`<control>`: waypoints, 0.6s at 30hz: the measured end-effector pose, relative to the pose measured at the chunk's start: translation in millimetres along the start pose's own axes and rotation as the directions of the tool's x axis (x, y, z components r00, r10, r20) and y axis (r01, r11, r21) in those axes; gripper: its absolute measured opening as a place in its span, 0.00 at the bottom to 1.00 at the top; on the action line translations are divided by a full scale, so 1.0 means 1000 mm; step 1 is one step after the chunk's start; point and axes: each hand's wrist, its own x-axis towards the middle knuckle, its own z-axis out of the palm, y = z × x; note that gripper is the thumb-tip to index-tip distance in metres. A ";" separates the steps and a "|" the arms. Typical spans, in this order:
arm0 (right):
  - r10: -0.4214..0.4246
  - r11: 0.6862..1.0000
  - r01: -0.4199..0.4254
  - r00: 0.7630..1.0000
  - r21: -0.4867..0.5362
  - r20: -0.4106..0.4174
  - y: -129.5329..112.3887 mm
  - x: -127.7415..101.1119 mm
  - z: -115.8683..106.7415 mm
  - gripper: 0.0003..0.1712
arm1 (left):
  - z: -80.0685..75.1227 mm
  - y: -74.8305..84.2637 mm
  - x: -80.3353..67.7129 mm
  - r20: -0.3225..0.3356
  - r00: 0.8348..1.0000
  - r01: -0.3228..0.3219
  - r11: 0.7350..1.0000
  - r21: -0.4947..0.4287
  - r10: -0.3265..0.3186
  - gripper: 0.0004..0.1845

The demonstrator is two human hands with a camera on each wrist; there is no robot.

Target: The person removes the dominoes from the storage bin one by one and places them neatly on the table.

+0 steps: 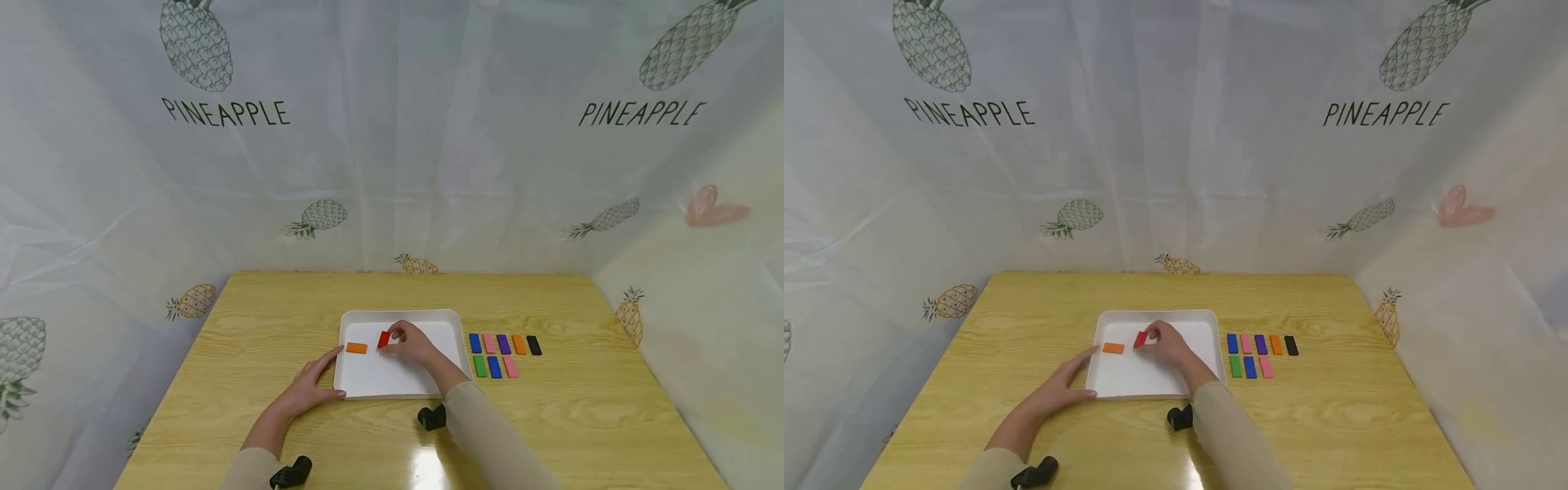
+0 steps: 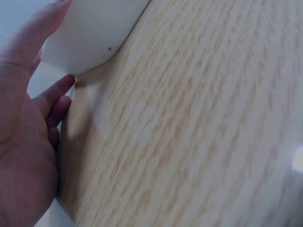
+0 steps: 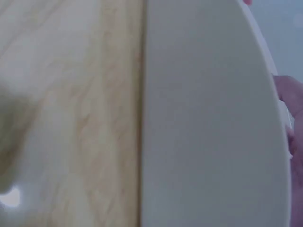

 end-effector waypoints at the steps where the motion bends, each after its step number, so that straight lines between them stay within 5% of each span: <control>1: -0.003 1.000 0.003 1.000 0.008 -0.001 0.000 -0.002 -0.001 0.22 | 0.000 -0.001 0.000 0.001 1.000 -0.002 1.000 0.002 0.002 0.49; 18: -0.199 0.970 0.186 0.977 0.160 0.074 -0.007 -0.074 -0.060 0.26 | 0.001 -0.009 0.004 0.002 1.000 -0.027 1.000 -0.011 0.027 0.49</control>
